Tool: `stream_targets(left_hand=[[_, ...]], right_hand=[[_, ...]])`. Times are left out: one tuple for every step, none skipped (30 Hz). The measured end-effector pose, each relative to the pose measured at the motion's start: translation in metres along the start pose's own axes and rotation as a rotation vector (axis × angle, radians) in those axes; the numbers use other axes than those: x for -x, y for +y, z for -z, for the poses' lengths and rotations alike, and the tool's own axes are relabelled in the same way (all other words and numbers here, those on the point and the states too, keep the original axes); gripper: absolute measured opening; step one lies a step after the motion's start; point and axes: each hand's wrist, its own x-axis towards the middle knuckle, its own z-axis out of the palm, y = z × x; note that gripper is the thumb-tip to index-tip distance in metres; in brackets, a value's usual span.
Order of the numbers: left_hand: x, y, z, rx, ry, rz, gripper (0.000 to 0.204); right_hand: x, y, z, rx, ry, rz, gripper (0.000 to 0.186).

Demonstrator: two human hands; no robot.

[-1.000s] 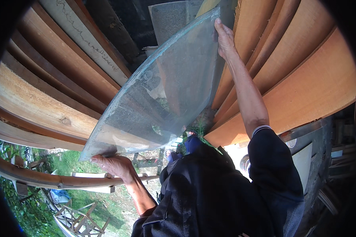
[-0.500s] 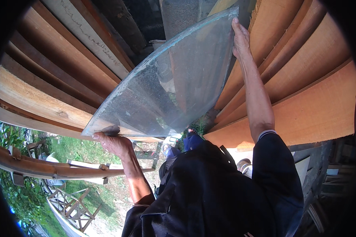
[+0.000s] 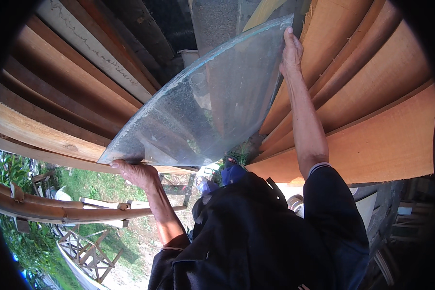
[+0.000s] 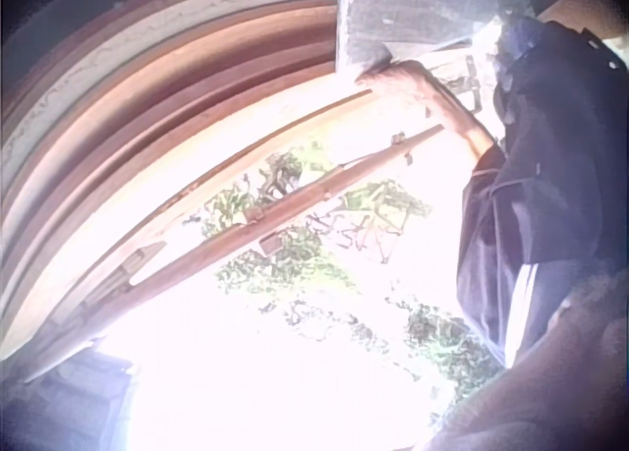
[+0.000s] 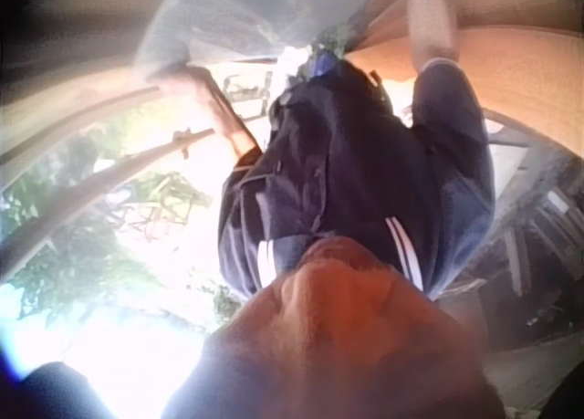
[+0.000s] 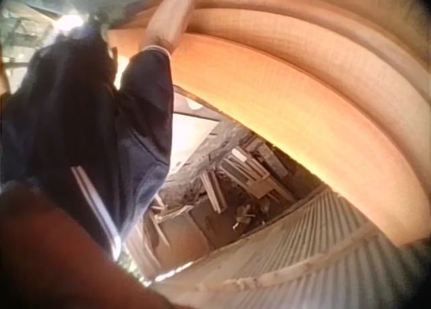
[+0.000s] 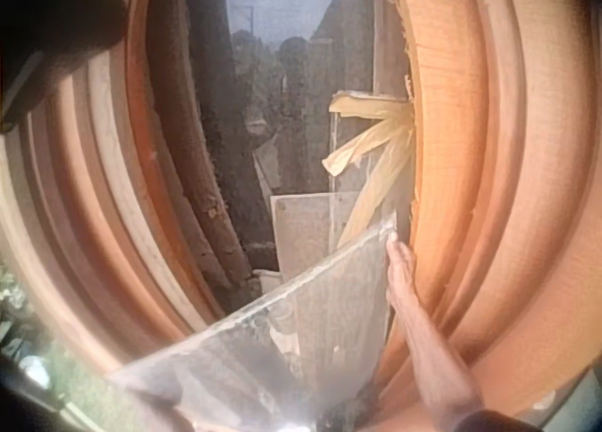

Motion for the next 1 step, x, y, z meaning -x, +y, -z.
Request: stream_targets(left_hand=[[-0.0013,-0.0005,-0.0018,0.005,0.002,-0.003,0.106]], right_hand=[[0.0036,0.0011,0.0004,0.006,-0.005,-0.026,0.079]])
